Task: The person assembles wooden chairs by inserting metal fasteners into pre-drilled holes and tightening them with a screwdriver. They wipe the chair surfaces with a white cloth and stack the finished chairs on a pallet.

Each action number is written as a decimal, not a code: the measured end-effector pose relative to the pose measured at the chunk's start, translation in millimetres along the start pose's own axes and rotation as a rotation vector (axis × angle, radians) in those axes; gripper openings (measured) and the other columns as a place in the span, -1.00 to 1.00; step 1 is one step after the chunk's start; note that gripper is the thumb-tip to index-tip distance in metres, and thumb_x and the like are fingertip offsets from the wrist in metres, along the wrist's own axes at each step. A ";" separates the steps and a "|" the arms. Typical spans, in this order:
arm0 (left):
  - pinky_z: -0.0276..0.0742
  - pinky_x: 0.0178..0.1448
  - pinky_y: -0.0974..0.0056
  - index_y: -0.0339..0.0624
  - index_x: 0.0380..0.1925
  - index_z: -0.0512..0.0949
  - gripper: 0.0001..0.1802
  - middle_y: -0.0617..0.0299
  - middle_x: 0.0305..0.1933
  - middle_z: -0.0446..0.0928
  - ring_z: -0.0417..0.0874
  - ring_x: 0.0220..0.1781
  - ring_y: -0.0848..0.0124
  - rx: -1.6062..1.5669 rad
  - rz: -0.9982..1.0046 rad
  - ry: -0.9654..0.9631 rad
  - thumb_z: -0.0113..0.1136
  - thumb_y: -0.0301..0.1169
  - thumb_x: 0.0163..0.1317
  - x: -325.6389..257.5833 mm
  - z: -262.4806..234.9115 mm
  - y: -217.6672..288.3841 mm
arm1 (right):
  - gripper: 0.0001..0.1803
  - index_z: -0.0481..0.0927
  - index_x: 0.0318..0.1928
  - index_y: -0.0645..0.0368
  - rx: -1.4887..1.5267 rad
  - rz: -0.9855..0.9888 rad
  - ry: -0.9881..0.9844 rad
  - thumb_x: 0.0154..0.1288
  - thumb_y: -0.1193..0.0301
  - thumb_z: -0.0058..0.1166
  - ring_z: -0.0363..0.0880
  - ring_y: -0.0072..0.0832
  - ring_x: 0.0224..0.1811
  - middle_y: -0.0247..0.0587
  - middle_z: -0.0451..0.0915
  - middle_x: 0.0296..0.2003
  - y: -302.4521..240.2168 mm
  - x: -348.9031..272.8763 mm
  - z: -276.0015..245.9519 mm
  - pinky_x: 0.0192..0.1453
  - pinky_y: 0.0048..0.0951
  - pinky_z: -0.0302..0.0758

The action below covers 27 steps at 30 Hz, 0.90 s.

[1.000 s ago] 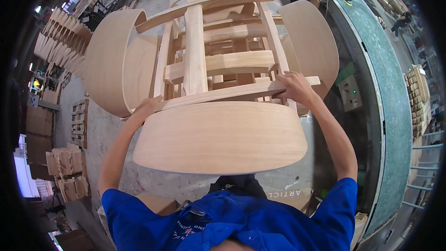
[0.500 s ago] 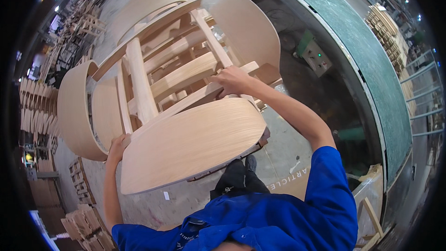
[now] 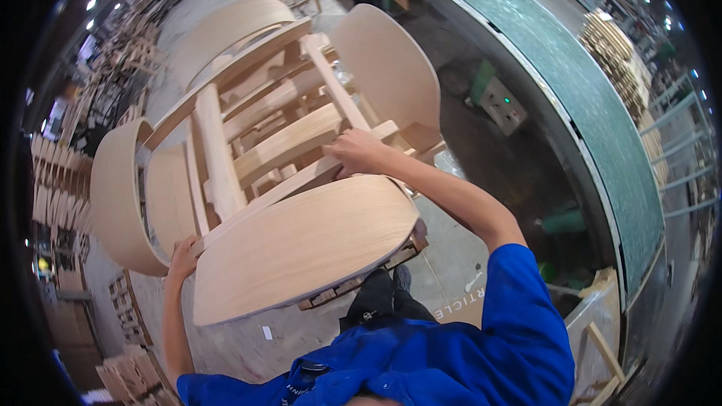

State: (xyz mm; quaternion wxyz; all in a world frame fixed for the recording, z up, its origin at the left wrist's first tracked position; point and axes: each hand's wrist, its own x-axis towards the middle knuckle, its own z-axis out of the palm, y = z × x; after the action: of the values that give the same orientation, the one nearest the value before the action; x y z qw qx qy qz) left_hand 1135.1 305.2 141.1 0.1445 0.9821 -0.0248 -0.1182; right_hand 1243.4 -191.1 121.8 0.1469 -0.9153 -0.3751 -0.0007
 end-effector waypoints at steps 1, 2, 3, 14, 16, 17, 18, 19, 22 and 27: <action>0.43 0.04 0.12 -0.23 -0.19 0.54 -0.50 -0.06 -0.23 0.58 0.54 -0.09 0.03 -0.013 -0.004 -0.006 0.41 -0.26 -0.18 -0.5 0.4 -7.9 | -0.51 0.53 -0.35 0.21 0.033 0.001 0.006 -0.23 0.13 0.38 0.61 -0.08 -0.33 0.00 0.60 -0.47 -0.9 1.9 -0.7 -0.25 -0.14 0.51; 0.45 0.02 0.13 -0.23 -0.20 0.53 -0.50 -0.06 -0.23 0.58 0.56 -0.11 0.06 -0.041 -0.014 -0.011 0.41 -0.26 -0.18 2.3 0.8 -12.0 | -0.50 0.53 -0.34 0.20 0.060 -0.004 -0.002 -0.22 0.12 0.38 0.61 -0.08 -0.32 0.00 0.60 -0.45 -1.7 2.9 -0.2 -0.24 -0.14 0.51; 0.47 -0.01 0.14 -0.23 -0.20 0.53 -0.51 -0.08 -0.23 0.58 0.59 -0.13 0.07 -0.013 -0.004 -0.019 0.40 -0.26 -0.17 8.4 5.1 -8.3 | -0.49 0.53 -0.32 0.20 0.053 0.043 -0.025 -0.22 0.12 0.38 0.60 -0.08 -0.30 0.01 0.60 -0.42 -1.9 4.1 -1.0 -0.22 -0.14 0.51; 0.39 0.16 0.17 -0.24 -0.04 0.46 -0.56 -0.06 0.00 0.51 0.47 0.13 0.04 -0.148 -0.215 0.779 0.26 -0.29 0.10 -222.0 53.6 -33.2 | -0.72 0.62 -0.18 0.23 0.493 0.125 0.591 0.24 0.38 -0.11 0.54 -0.41 -0.11 -0.17 0.61 -0.19 9.3 -54.4 -39.0 0.04 -0.35 0.45; 0.40 0.15 0.18 -0.26 -0.12 0.51 -0.62 -0.05 -0.06 0.55 0.51 0.08 0.05 -0.249 -0.492 0.832 0.26 -0.30 0.09 -321.9 106.3 -46.6 | -0.62 0.61 -0.28 0.28 0.087 0.136 0.883 0.33 0.30 -0.25 0.55 -0.31 -0.19 -0.10 0.60 -0.26 20.8 -116.6 -68.7 -0.01 -0.17 0.46; 0.46 0.09 0.19 -0.28 -0.25 0.56 -0.72 -0.02 -0.17 0.59 0.58 -0.02 0.07 -0.281 -0.689 0.902 0.25 -0.33 0.09 -386.0 143.8 -41.0 | -0.65 0.60 -0.35 0.28 -0.120 0.052 1.061 0.29 0.29 -0.20 0.52 -0.28 -0.33 -0.09 0.55 -0.39 -7.5 -125.7 -69.9 -0.17 -0.20 0.48; 0.49 0.02 0.21 -0.28 -0.27 0.56 -0.74 0.00 -0.23 0.60 0.62 -0.10 0.12 -0.296 -0.873 0.942 0.24 -0.35 0.10 -445.6 181.3 -30.2 | -0.66 0.59 -0.42 0.28 -0.347 0.013 1.271 0.26 0.28 -0.14 0.49 -0.25 -0.48 -0.09 0.50 -0.53 -48.4 -134.0 -78.9 -0.33 -0.23 0.51; 0.53 -0.05 0.23 -0.29 -0.29 0.57 -0.77 0.02 -0.28 0.62 0.66 -0.17 0.17 -0.332 -1.016 0.974 0.24 -0.37 0.10 -488.2 218.0 -17.8 | -0.62 0.44 -0.57 0.20 0.019 -0.096 1.430 0.34 0.28 -0.25 0.36 -0.32 -0.64 -0.16 0.39 -0.66 -107.6 -129.8 -71.4 -0.48 -0.27 0.43; 0.57 -0.22 0.29 -0.27 -0.33 0.59 -0.82 0.07 -0.42 0.63 0.69 -0.37 0.31 -0.507 -1.276 1.149 0.22 -0.39 0.11 -550.3 295.8 2.4 | -0.61 0.27 -0.65 0.10 0.625 -0.419 1.258 0.38 0.32 -0.26 0.27 -0.44 -0.74 -0.25 0.31 -0.75 -268.2 -117.7 -10.5 -0.58 -0.42 0.35; 0.56 -0.22 0.28 -0.24 -0.37 0.61 -0.82 0.08 -0.41 0.64 0.68 -0.39 0.31 -0.629 -1.411 1.080 0.21 -0.35 0.12 -601.8 345.8 -27.6 | -0.86 0.53 -0.46 0.26 0.904 -0.074 -0.007 0.22 0.48 0.15 0.46 -0.65 -0.52 -0.33 0.53 -0.58 -515.2 -71.4 134.8 -0.38 -0.59 0.41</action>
State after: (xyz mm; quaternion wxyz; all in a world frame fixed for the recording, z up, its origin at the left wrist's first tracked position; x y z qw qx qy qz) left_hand 468.5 285.5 -53.3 0.2899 0.6080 0.6792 0.2915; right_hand 823.6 144.2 123.1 0.5304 -0.7451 -0.3707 0.1613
